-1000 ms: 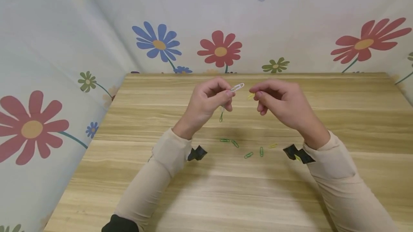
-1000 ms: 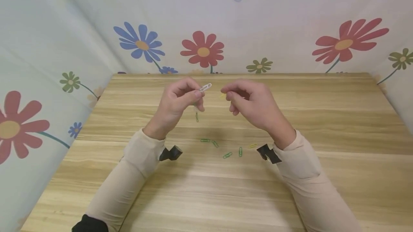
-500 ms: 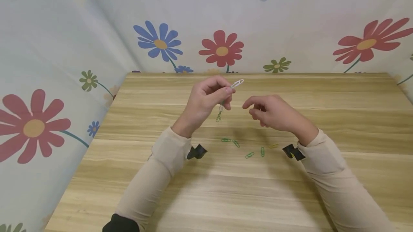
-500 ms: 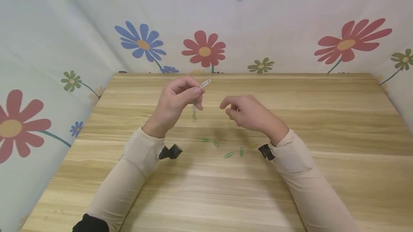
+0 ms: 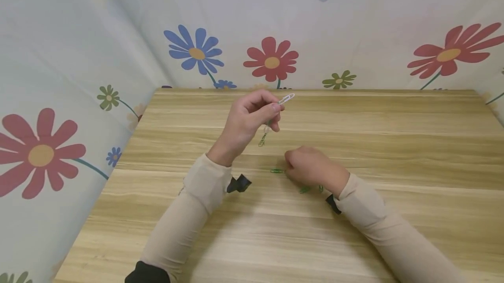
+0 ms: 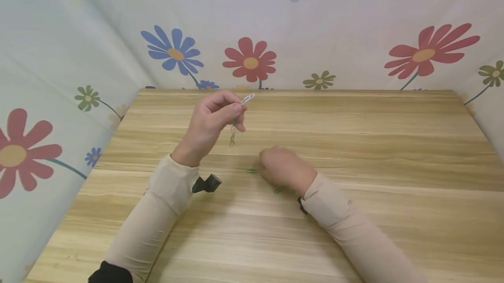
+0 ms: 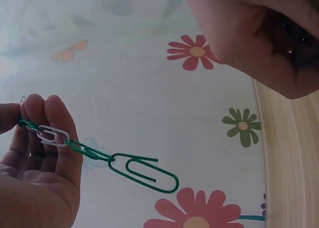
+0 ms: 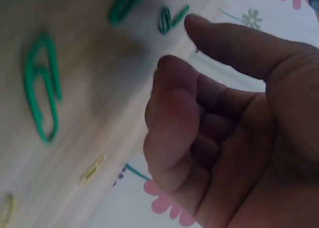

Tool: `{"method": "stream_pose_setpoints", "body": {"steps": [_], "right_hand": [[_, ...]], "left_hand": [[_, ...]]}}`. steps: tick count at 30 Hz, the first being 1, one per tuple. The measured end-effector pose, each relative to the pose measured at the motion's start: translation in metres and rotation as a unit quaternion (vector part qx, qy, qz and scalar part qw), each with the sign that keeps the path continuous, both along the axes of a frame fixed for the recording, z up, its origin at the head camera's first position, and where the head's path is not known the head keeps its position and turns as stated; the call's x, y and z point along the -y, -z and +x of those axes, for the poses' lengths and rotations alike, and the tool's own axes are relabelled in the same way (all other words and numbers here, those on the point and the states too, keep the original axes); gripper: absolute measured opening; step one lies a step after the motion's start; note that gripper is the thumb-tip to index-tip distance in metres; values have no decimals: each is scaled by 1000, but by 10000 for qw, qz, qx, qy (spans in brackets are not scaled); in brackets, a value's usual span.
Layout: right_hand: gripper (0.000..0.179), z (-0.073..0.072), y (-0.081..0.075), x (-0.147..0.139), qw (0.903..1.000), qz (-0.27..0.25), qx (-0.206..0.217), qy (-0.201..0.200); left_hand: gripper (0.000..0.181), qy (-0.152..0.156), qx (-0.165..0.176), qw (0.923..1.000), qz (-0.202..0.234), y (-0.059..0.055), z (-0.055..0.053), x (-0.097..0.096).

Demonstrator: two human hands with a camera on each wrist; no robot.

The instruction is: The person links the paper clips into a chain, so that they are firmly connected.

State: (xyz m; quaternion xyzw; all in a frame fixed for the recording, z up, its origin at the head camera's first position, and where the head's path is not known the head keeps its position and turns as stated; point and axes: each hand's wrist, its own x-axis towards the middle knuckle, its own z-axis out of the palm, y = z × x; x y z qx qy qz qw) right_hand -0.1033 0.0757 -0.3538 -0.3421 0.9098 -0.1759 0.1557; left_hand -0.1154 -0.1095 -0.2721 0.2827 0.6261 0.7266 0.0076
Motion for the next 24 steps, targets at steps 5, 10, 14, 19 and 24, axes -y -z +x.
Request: {"method": "stream_pose_setpoints", "body": {"steps": [5,10,14,19,24], "right_hand": [[13,10,2,7,9996,173,-202,-73],[11,11,4,8,9995,156,-244,-132],[16,5,6,6,9996,-177,32,-210],[11,-5,-13,-5,9893,-1389,446,57],[6,-6,-46,-25,9501,-2835,984,849]], "left_hand": [[14,16,-70,10000,20,-2,0,1],[13,21,-69,10000,52,-1,0,2],[7,33,15,10000,93,2,1,3],[13,43,-35,10000,0,4,1,3],[14,70,-110,9999,-105,3,1,2]]}}
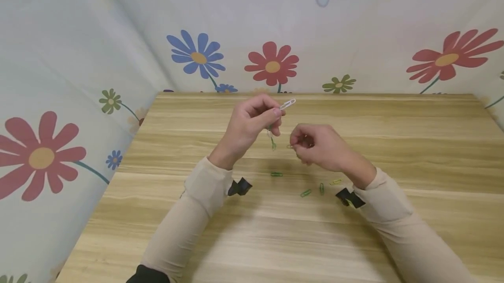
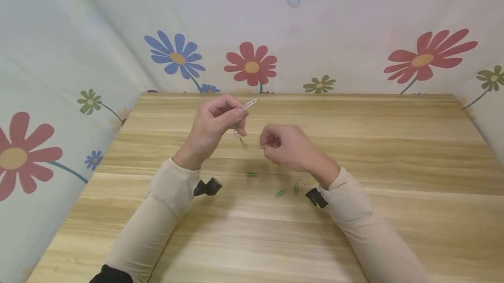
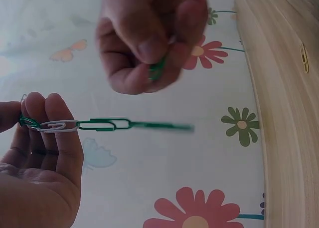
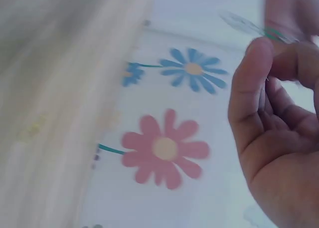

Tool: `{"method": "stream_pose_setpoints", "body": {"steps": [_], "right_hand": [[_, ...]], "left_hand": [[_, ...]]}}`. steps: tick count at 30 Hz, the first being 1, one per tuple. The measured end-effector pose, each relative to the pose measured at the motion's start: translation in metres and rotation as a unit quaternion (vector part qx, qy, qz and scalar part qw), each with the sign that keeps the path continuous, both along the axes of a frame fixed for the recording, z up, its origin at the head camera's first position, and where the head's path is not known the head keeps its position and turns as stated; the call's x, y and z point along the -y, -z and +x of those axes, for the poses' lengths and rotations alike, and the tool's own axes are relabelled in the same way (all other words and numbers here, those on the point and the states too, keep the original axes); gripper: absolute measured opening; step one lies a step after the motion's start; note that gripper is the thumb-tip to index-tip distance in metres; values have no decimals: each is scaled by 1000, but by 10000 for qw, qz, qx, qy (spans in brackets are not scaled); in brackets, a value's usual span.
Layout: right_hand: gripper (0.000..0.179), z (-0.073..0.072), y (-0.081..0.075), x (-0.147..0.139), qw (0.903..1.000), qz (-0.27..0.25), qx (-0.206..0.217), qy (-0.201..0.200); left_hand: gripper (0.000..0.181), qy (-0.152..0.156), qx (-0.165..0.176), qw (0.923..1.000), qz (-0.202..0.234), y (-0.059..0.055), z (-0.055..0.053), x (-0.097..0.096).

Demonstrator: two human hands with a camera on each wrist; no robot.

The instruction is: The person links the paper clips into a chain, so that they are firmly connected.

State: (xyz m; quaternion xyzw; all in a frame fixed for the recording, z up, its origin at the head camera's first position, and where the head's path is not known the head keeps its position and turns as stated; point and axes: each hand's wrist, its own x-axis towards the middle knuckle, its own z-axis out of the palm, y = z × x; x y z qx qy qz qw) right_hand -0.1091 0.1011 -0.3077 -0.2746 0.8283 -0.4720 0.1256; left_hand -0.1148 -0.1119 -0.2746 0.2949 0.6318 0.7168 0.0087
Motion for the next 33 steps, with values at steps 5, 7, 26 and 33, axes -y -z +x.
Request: {"method": "stream_pose_setpoints", "body": {"steps": [5,7,26,33], "right_hand": [[10,6,-20,-15,9887,-1442,-48,413],[13,8,-24,-18,9798,-1918,-379,428],[25,22,-47,-17,9345,-2132,-2761,703],[22,25,-50,-19,9401,-2210,-2465,813]], "left_hand": [[12,25,-16,9999,-105,2,0,-1],[12,60,-11,9998,-165,3,1,-2],[11,916,-26,9910,-978,1,8,-9],[11,1062,-171,9863,-1248,3,6,-10]]}}
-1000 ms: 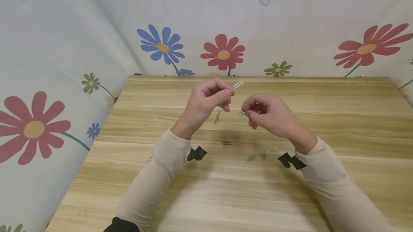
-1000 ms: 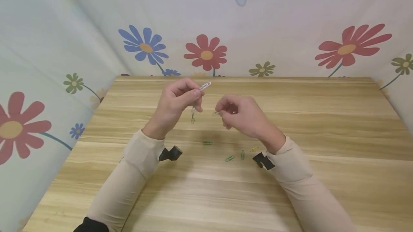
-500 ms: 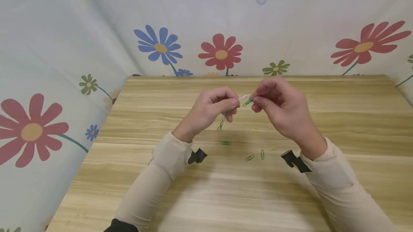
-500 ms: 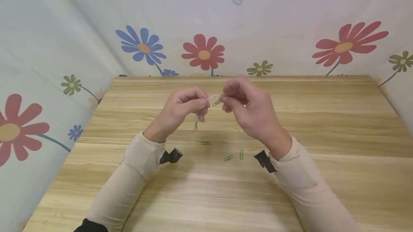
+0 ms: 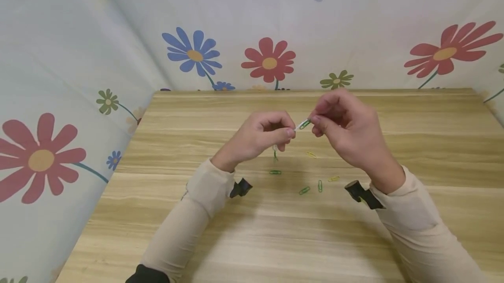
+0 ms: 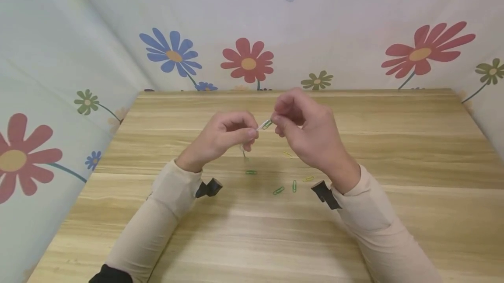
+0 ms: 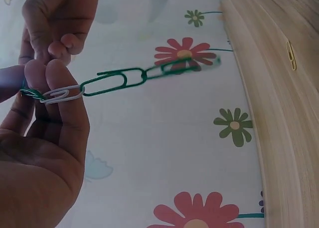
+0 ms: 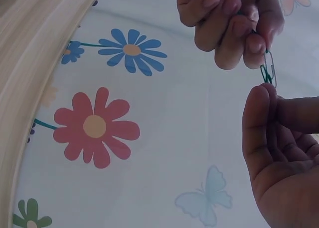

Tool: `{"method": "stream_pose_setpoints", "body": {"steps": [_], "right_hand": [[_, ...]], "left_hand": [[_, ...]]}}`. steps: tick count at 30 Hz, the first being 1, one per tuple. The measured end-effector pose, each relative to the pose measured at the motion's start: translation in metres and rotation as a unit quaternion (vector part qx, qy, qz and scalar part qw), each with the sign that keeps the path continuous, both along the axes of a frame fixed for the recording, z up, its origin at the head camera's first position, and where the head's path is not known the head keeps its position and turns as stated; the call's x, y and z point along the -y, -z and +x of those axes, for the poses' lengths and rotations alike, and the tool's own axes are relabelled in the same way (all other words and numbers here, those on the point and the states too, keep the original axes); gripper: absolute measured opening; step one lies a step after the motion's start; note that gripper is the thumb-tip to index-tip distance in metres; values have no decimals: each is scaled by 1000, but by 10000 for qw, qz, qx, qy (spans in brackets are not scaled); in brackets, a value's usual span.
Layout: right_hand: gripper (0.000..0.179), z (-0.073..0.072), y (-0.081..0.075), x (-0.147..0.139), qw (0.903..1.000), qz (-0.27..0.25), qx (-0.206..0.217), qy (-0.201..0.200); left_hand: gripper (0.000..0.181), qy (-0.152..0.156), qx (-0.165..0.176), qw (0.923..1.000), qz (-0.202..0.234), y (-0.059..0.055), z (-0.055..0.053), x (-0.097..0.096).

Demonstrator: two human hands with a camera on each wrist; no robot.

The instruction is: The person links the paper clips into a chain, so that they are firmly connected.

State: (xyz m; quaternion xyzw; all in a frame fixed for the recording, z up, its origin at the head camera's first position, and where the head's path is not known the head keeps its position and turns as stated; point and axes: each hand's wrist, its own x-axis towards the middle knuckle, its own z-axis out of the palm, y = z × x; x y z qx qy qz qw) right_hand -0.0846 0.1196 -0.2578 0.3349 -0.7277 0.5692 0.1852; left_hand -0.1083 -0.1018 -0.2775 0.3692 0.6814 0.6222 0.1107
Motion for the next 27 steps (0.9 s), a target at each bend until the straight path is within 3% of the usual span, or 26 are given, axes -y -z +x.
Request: {"method": "stream_pose_setpoints", "body": {"steps": [3,6,11,14,16,19,21,27], "right_hand": [[19,1,-1,-1,9989,-1,468,43],[15,2,-2,-2,9936,102,1122,78],[10,1,-5,-7,9799,317,1970,-58],[8,-1,-6,-10,9764,256,2142,-119],[7,-2,-6,-13,9769,180,2127,-66],[6,-3,-6,-16,9788,158,2040,104],[6,-2,-6,-16,9803,151,1960,198],[10,2,-8,-13,9920,237,1199,328]], "left_hand": [[9,-89,-387,9987,-308,1,0,-1],[8,-167,-1107,9907,-772,0,0,-2],[9,-204,-2435,9574,-1539,-3,3,-4],[10,-275,-2855,9394,-1879,-5,5,-5],[10,-339,-2988,9313,-2054,-6,6,-5],[10,-400,-3007,9268,-2212,-6,8,-6],[8,-437,-2850,9308,-2247,-5,7,-7],[13,-442,-1554,9607,-2256,0,3,-10]]}}
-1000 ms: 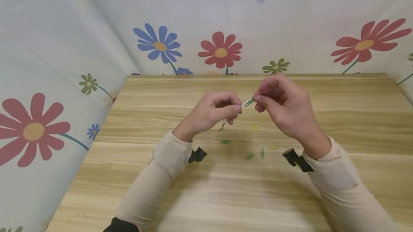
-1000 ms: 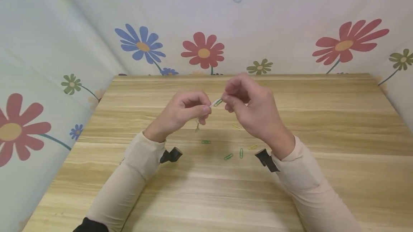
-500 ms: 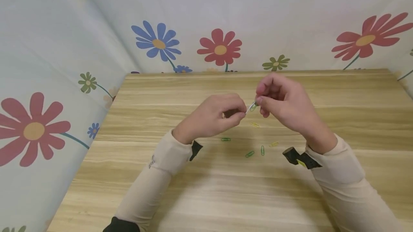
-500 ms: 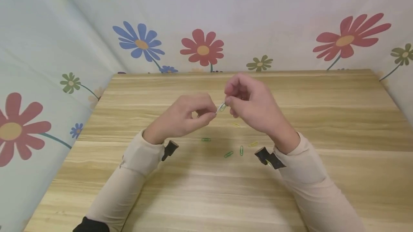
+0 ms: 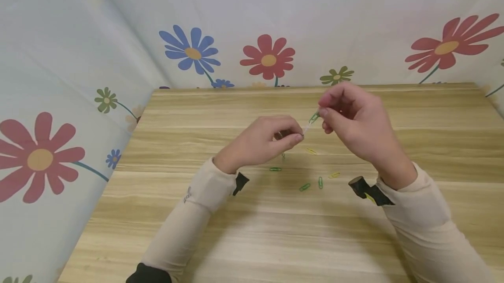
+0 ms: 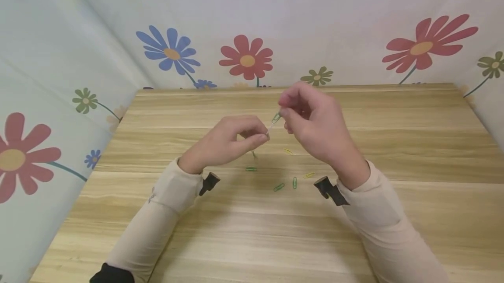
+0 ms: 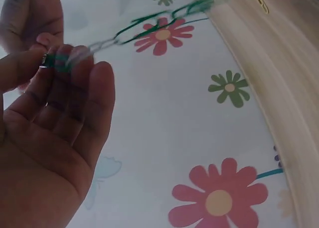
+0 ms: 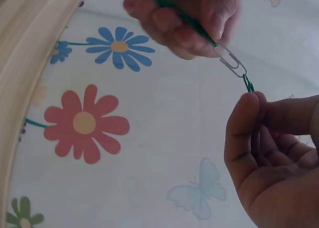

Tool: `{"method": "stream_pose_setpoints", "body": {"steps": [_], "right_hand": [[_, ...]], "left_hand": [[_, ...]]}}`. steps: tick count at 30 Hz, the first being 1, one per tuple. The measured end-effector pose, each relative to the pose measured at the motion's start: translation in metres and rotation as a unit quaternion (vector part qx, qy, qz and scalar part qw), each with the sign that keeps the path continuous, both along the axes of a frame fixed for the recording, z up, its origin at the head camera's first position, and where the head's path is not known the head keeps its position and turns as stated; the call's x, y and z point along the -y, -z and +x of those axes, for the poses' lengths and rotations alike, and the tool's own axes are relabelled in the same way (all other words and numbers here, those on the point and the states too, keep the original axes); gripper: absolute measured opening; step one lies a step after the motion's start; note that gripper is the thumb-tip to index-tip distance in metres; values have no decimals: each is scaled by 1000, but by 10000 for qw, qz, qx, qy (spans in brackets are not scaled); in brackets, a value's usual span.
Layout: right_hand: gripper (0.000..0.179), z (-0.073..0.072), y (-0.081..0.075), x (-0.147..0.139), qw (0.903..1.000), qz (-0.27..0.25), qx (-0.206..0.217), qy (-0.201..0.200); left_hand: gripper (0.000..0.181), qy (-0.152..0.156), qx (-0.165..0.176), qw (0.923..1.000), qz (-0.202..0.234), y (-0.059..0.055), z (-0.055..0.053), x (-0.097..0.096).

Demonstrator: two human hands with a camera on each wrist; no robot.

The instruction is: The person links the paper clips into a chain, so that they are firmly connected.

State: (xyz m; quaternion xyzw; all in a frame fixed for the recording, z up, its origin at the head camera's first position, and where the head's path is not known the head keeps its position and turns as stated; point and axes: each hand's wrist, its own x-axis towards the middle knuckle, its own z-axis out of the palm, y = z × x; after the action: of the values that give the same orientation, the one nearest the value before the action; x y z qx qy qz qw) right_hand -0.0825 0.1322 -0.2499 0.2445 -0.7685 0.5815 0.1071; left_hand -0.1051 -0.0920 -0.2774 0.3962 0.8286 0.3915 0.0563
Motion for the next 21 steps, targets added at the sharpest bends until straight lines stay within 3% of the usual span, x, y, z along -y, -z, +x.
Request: {"method": "stream_pose_setpoints", "body": {"steps": [3,5,7,10,14,21], "right_hand": [[15,3,-1,3,9975,172,-661,-158],[17,5,-1,5,9940,291,-1013,-293],[18,7,-2,6,9904,353,-1274,-413],[18,9,-2,9,9880,345,-1416,-504],[19,10,-1,12,9839,592,-1653,-336],[23,13,2,18,9655,1302,-2251,126]], "left_hand": [[23,-23,542,9980,338,4,-2,-1],[28,112,870,9924,861,7,-2,-3],[29,321,1232,9809,1473,8,-2,-5],[26,595,1877,9553,2207,8,1,-9],[27,505,2531,9345,2451,7,5,-11],[25,307,2999,9157,2656,7,7,-9]]}}
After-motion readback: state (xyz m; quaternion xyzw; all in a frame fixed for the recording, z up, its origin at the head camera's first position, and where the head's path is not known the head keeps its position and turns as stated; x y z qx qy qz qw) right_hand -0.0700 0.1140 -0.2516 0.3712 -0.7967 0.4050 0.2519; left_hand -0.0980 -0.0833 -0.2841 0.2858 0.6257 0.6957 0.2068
